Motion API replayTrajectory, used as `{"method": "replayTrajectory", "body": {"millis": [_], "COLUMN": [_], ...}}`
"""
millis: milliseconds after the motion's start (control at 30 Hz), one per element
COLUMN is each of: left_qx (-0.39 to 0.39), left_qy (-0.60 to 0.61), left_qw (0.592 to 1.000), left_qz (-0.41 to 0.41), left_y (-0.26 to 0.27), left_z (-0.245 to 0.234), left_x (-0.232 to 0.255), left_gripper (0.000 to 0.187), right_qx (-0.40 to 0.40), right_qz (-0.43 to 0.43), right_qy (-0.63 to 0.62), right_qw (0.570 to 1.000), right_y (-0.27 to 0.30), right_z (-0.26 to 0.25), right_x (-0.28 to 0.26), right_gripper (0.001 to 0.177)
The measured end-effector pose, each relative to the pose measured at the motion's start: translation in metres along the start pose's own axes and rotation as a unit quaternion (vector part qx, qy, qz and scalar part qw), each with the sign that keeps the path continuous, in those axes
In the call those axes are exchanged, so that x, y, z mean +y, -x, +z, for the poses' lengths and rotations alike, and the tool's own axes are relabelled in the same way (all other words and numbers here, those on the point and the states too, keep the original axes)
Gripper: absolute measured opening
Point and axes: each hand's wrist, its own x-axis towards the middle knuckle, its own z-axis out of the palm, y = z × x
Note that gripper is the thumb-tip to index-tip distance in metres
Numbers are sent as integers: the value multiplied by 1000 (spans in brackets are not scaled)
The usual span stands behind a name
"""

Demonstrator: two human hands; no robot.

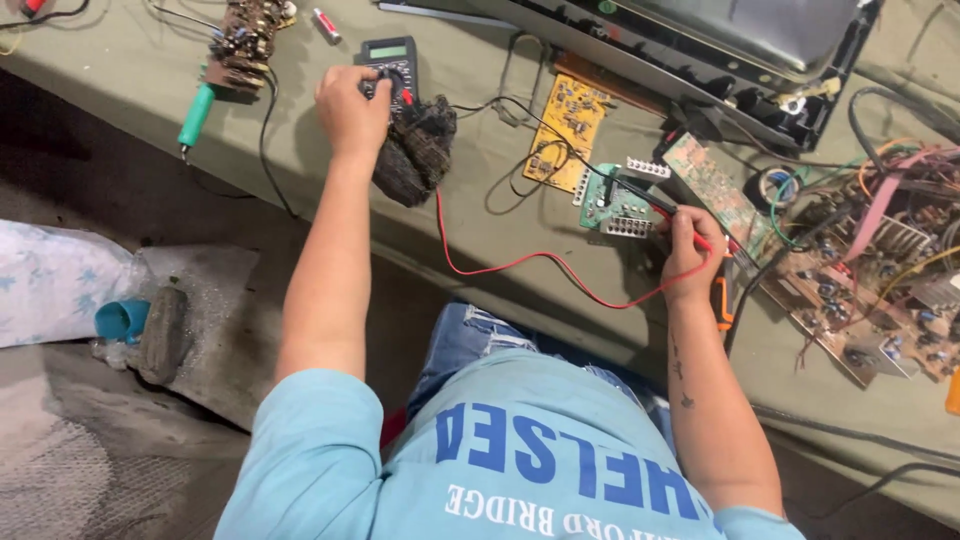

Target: Testing electrical components on a circuit board using a digital multimeter to diagnose issues.

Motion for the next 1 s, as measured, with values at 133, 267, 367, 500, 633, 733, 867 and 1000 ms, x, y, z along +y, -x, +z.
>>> {"method": "replayTrajectory", "body": {"millis": [133, 267, 367, 500, 633, 733, 867, 1000], "left_qx": [12, 90, 80, 54, 49, 36, 27, 14], "left_qy": [-42, -72, -67, -59, -50, -64, -69, -67], "left_qw": [999, 993, 995, 997, 997, 997, 997, 998], "left_qz": [-6, -3, -12, -15, -17, -20, 0, 0], "left_y": [-3, 5, 10, 10, 11, 9, 7, 7], "left_z": [26, 36, 32, 30, 31, 30, 29, 28], "left_x": [-4, -3, -1, -2, 0, 0, 1, 2], "left_gripper": [22, 22, 18, 14, 10, 10, 6, 5], "right_qx": [-24, -42, -42, -39, -37, -40, -40, -43], "right_qz": [21, 40, 54, 42, 49, 44, 40, 43], "right_qy": [-9, -36, -49, -56, -65, -63, -69, -68], "right_qw": [999, 998, 996, 997, 996, 996, 996, 996], "right_y": [-3, -6, -5, -6, -5, -6, -7, -7], "right_z": [-8, -13, -12, -12, -13, -11, -11, -12], "right_x": [10, 14, 11, 13, 13, 13, 11, 12], "right_gripper": [21, 23, 25, 25, 25, 26, 25, 24]}}
